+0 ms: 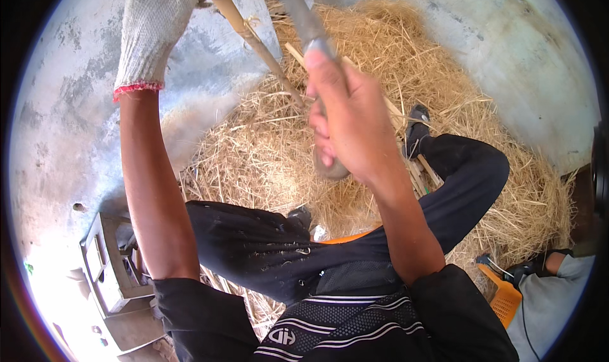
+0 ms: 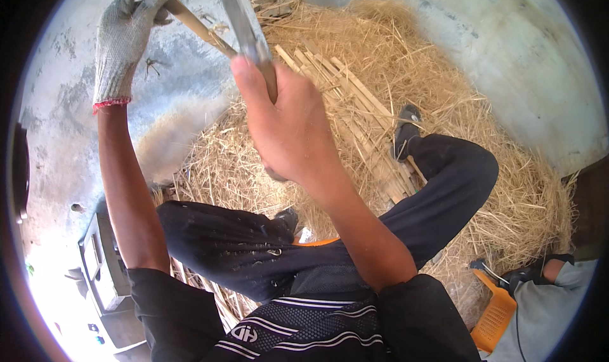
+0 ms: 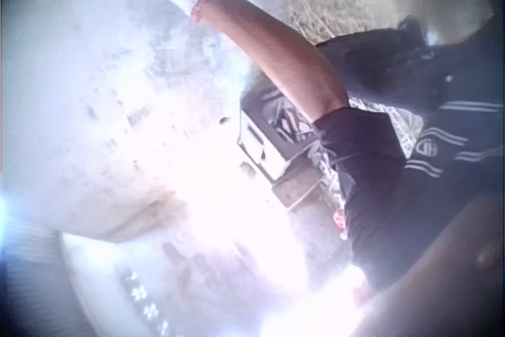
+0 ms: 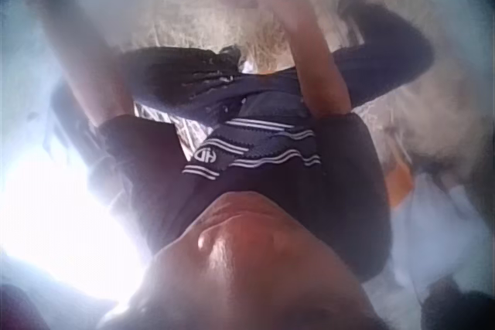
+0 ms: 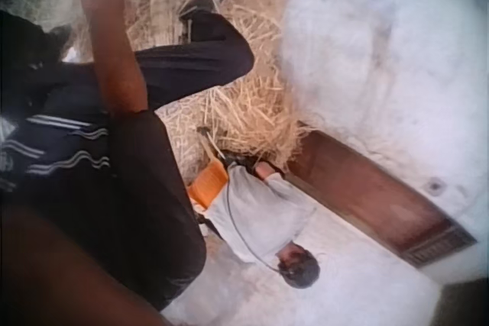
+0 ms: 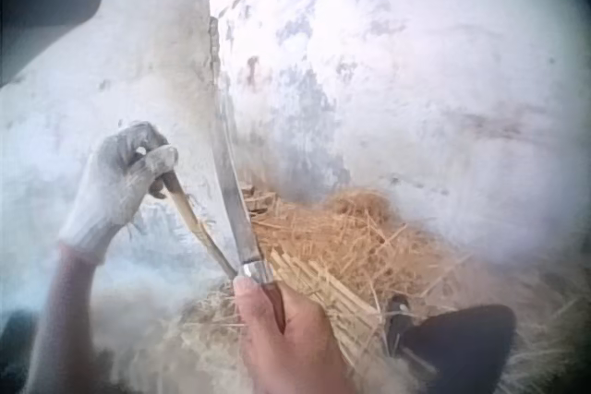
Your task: The person sits on a straw-covered floor and uses a green utility knife to shave the surface of a bamboo stick. They hold the stick with a gloved left hand and scrape it with the knife in their right hand, occasionally switching to a larger knife to split the bamboo.
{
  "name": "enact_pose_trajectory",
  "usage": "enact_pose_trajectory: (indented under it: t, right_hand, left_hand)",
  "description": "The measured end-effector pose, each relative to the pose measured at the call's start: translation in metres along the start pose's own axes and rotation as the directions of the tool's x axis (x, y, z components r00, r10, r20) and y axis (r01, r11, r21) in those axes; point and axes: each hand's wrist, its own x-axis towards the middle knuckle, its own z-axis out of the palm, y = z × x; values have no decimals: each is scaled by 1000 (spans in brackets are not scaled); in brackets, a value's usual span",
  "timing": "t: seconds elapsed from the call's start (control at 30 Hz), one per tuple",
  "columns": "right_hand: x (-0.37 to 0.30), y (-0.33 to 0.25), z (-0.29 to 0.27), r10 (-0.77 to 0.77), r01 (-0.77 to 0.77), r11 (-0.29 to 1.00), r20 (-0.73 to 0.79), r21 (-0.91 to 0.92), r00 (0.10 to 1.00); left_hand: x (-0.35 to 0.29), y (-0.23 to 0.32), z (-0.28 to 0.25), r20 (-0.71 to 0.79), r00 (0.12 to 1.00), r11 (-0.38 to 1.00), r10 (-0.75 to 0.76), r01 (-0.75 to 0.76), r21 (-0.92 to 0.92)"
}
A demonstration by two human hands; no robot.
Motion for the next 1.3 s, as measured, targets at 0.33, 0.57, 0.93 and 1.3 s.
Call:
enact_pose_trajectory:
  t: [0.33, 0.57, 0.93, 1.3]
  right_hand:
    - [7, 56, 33, 35, -4, 915, 69, -404, 997]
    - [11, 17, -4, 301, -350, 907, 221, 234, 928]
    - [9, 74, 41, -86, 39, 858, -68, -512, 994]
    - [4, 9, 9, -53, 54, 999, 86, -6, 995]
  left_hand:
    - [22, -123, -51, 147, 987, 959, -71, 108, -262]
    - [-1, 2, 4, -24, 994, 992, -110, 108, -65]
    - [-3, -38, -10, -70, 967, 967, -246, 239, -87]
    - [-8, -45, -24, -34, 969, 962, -243, 236, -134]
